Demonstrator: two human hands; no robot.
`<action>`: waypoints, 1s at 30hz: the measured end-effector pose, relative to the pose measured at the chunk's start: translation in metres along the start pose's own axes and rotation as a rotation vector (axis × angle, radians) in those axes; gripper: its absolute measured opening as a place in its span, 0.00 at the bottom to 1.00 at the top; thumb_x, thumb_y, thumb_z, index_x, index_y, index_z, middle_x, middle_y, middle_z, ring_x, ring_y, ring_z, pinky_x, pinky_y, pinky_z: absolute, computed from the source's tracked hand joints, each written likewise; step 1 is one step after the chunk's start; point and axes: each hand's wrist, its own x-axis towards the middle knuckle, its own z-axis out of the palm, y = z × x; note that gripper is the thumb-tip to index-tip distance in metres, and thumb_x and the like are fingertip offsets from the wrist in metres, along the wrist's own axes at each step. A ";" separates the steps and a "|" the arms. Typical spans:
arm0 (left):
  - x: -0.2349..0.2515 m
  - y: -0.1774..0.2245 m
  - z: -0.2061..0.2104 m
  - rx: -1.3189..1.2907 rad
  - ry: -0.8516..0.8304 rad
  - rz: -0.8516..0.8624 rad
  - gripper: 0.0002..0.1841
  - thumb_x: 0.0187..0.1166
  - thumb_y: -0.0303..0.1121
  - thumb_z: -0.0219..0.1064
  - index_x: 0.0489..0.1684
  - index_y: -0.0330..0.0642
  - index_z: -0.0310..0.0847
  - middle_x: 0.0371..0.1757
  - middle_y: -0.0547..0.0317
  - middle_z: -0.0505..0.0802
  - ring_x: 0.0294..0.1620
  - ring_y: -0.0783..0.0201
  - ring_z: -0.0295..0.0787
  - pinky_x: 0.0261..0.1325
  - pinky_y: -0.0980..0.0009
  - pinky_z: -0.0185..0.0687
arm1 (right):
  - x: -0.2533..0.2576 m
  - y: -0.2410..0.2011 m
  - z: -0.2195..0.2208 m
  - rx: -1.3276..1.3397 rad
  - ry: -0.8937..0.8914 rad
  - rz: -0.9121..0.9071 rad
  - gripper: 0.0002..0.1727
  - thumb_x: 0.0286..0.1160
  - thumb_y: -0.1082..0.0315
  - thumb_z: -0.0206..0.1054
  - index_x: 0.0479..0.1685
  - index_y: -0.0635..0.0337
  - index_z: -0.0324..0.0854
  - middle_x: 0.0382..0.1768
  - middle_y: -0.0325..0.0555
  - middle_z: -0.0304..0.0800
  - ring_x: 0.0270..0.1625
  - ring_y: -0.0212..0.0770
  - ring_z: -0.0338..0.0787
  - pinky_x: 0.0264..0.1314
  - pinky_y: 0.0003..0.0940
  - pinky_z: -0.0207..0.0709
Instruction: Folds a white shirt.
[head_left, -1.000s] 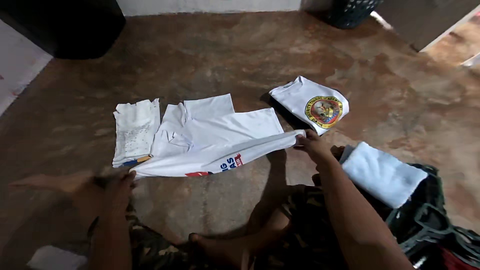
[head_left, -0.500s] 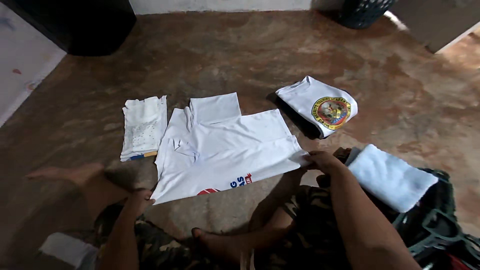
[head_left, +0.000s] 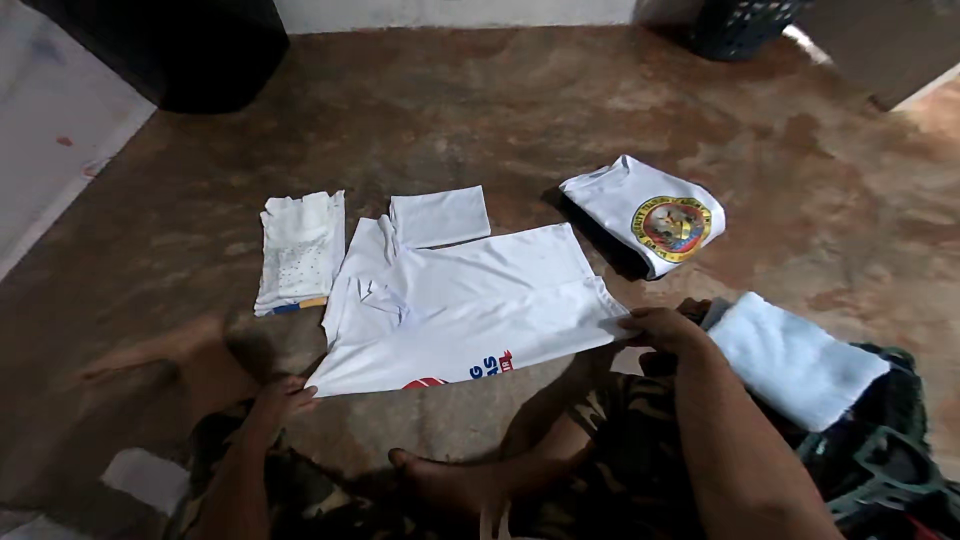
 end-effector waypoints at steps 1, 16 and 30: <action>-0.002 -0.001 -0.001 -0.007 -0.011 -0.009 0.22 0.83 0.26 0.67 0.72 0.25 0.70 0.67 0.31 0.83 0.61 0.49 0.90 0.63 0.58 0.88 | 0.001 0.002 0.000 -0.034 -0.027 0.010 0.20 0.81 0.70 0.69 0.69 0.69 0.77 0.59 0.63 0.85 0.54 0.49 0.89 0.60 0.47 0.85; 0.021 -0.013 0.018 0.674 -0.099 -0.209 0.21 0.78 0.31 0.74 0.61 0.21 0.81 0.62 0.29 0.89 0.66 0.40 0.87 0.75 0.47 0.77 | 0.019 0.015 0.009 -0.307 -0.040 0.176 0.21 0.79 0.65 0.72 0.66 0.67 0.80 0.55 0.60 0.87 0.48 0.48 0.89 0.55 0.46 0.83; -0.003 0.008 0.038 0.688 0.063 0.165 0.23 0.80 0.34 0.69 0.69 0.28 0.78 0.75 0.29 0.79 0.79 0.33 0.73 0.81 0.38 0.68 | 0.003 -0.027 0.047 -0.540 -0.470 -0.110 0.15 0.84 0.67 0.66 0.61 0.68 0.82 0.37 0.52 0.90 0.33 0.39 0.87 0.43 0.36 0.83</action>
